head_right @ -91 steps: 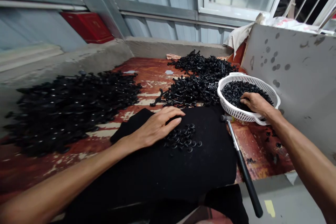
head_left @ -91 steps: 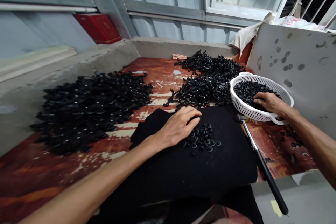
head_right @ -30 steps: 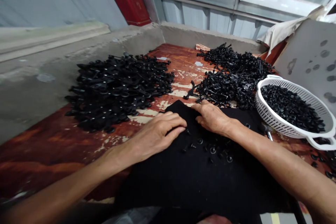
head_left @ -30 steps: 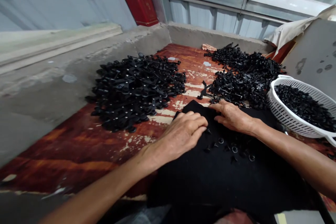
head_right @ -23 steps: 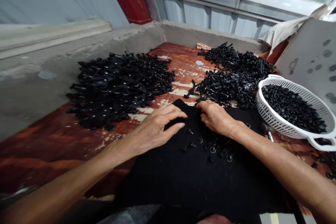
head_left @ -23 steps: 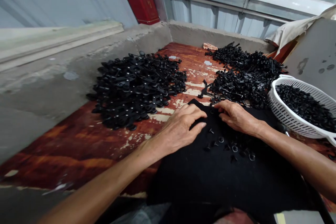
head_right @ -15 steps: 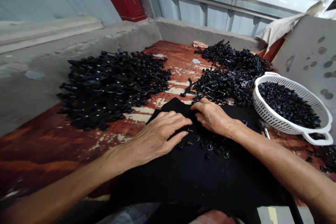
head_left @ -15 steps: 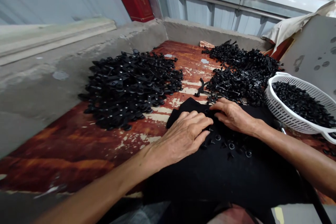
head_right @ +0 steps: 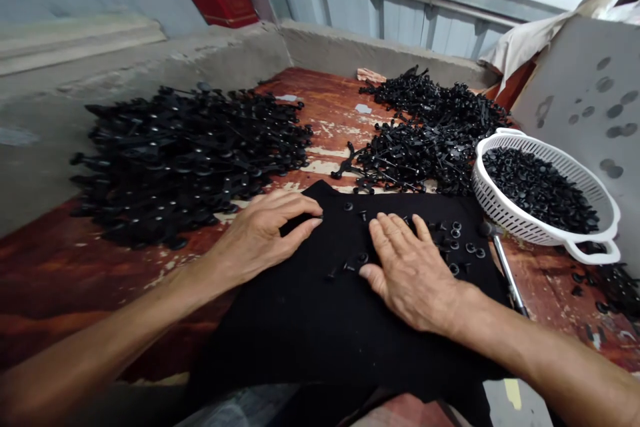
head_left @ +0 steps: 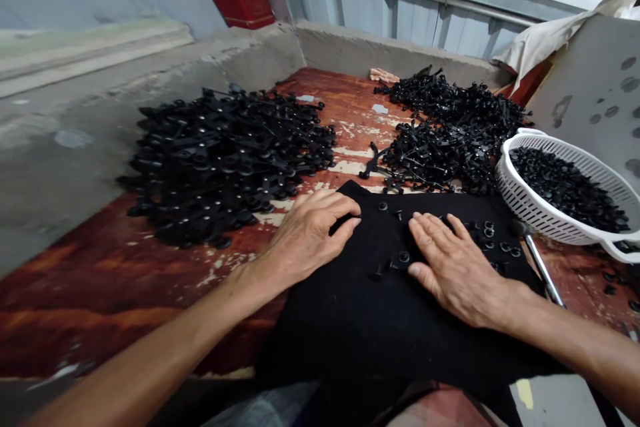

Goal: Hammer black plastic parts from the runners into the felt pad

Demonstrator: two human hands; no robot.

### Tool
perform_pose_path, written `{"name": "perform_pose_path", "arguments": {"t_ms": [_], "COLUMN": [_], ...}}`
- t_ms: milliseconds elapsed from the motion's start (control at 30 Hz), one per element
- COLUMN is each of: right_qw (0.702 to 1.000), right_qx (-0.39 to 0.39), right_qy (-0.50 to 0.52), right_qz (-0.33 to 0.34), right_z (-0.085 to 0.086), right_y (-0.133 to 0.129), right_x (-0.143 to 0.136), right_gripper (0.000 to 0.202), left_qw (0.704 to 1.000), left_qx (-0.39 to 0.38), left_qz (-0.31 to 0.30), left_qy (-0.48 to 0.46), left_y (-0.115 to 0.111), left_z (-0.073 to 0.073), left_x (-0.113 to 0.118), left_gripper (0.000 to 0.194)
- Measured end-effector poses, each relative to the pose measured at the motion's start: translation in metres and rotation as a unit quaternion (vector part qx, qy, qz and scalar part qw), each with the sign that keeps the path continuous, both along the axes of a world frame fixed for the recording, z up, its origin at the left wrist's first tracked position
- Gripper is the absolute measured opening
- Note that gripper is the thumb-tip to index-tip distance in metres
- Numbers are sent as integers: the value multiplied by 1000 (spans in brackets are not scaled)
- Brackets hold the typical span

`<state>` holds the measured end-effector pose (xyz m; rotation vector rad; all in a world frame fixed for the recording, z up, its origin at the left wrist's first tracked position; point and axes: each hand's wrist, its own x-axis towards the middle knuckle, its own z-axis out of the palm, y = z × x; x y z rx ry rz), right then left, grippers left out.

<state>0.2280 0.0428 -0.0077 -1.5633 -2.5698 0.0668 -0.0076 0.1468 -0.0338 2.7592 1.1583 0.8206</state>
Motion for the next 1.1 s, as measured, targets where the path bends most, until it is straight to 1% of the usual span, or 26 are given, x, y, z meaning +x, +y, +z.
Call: {"name": "perform_pose_path", "arguments": {"t_ms": [67,133,200,267,300,333,400,433,467,500,567,633,733,800,900,967,1033,1100], "right_qw": [1000,998,995,994,996,997,997,997,997,997,996,995,995,997,998,999,999,1000], "right_qx": [-5,-14,-19,-10,-1,9,22,26,31,36,50,65,80,75,53,36,20,12], "right_qy": [-1,3,7,-4,-18,-34,-60,-65,-68,-68,-67,-60,-37,-25,-25,-30,-32,-27], "right_qz": [22,63,102,106,91,71,31,17,5,-5,-27,-45,-37,-12,14,20,18,11], "right_z": [-3,-2,3,6,7,7,5,3,1,-1,-2,0,7,12,15,15,14,14], "right_y": [-9,-13,-14,-13,-12,-10,-5,-2,1,3,4,0,-7,-7,5,18,29,36], "right_x": [-12,-20,-21,-15,-9,-2,15,23,31,37,46,47,34,20,3,-3,-5,-7], "right_gripper": [60,62,62,61,60,59,55,54,53,53,52,50,42,37,31,26,23,21], "left_qw": [1000,999,998,996,996,998,996,994,992,991,992,995,997,997,996,992,990,990], "left_qx": [15,25,34,42,43,40,30,25,20,16,6,0,-6,-19,-52,-74,-95,-105], "left_qz": [12,26,53,67,54,21,-68,-102,-124,-132,-119,-93,-58,-57,-73,-66,-46,-24], "left_qy": [0,-7,-28,-51,-56,-54,-39,-35,-33,-33,-35,-37,-57,-55,21,75,94,86], "left_y": [3,2,-5,-20,-30,-41,-59,-66,-71,-73,-74,-72,-72,-75,-76,-73,-65,-54], "left_z": [-4,-4,-2,1,3,5,6,6,6,5,3,3,6,10,15,18,20,22], "left_x": [-4,-5,-4,-1,2,6,13,15,17,16,11,5,2,8,19,24,26,27], "left_gripper": [17,18,21,24,24,23,22,21,21,20,19,17,17,18,16,16,16,14]}}
